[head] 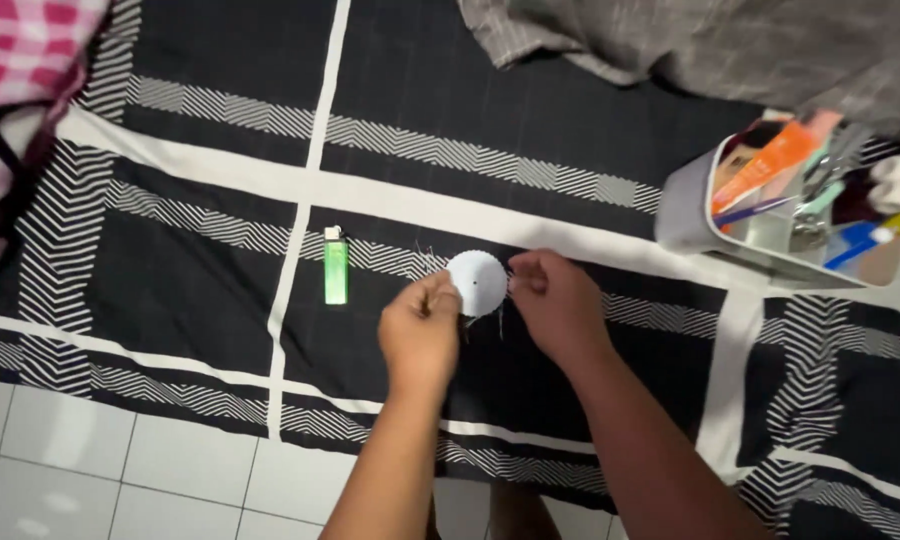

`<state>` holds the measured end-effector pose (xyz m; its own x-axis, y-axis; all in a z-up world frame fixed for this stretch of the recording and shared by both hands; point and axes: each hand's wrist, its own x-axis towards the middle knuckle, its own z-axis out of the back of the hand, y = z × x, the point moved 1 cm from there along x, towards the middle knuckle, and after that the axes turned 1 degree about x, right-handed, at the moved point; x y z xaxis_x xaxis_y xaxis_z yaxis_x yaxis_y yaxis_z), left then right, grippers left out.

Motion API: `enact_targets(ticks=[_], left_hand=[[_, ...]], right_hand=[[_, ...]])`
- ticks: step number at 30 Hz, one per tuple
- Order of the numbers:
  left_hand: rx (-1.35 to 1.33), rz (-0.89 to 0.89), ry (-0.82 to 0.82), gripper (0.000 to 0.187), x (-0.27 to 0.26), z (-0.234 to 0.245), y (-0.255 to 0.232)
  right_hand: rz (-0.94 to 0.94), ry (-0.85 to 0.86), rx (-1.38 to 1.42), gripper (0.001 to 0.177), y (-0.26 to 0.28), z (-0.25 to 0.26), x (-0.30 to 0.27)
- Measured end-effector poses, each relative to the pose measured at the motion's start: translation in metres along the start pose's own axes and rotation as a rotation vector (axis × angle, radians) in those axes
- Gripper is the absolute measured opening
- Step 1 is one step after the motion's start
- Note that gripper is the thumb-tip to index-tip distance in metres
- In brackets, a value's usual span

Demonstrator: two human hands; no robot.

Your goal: Organizing various personal care and craft items on a bed into a storage container.

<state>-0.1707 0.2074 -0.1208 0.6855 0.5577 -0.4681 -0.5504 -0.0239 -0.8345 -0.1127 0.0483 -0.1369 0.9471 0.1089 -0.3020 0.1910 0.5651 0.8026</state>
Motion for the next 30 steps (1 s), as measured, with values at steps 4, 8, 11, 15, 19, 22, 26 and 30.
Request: enact_targets(ticks=[4,8,11,15,19,22,26,30], left_hand=[[0.12,0.138,-0.025,0.025,0.01,0.003,0.008],[0.263,0.036,-0.074,0.025,0.015,0.002,0.024],[0.264,0.051,-0.044,0.024,0.015,0.003,0.016],[0.256,0.046,0.001,0.024,0.017,0.005,0.01],[0.176,0.041,0.027,0.023,0.018,0.007,0.008],[0.064,0.053,0.036,0.021,0.018,0.007,0.007],[-0.047,0.065,0.083,0.019,0.014,0.007,0.003],[-0.12,0.011,0.112,0.028,0.011,0.004,0.004]], right_hand=[[-0.063,0.005,-0.093,0.028,0.001,-0.006,0.013],[-0.185,0.019,-0.097,0.027,0.008,-0.01,0.016],[-0.211,0.033,-0.082,0.028,0.01,-0.012,0.018],[-0.296,0.052,-0.028,0.03,0.02,-0.01,0.013],[-0.339,0.075,0.128,0.026,0.028,-0.004,0.007],[-0.361,0.056,0.186,0.027,0.032,0.0,0.001],[-0.442,0.061,0.323,0.026,0.032,0.006,-0.006],[-0.364,0.06,0.583,0.024,0.007,0.005,-0.01]])
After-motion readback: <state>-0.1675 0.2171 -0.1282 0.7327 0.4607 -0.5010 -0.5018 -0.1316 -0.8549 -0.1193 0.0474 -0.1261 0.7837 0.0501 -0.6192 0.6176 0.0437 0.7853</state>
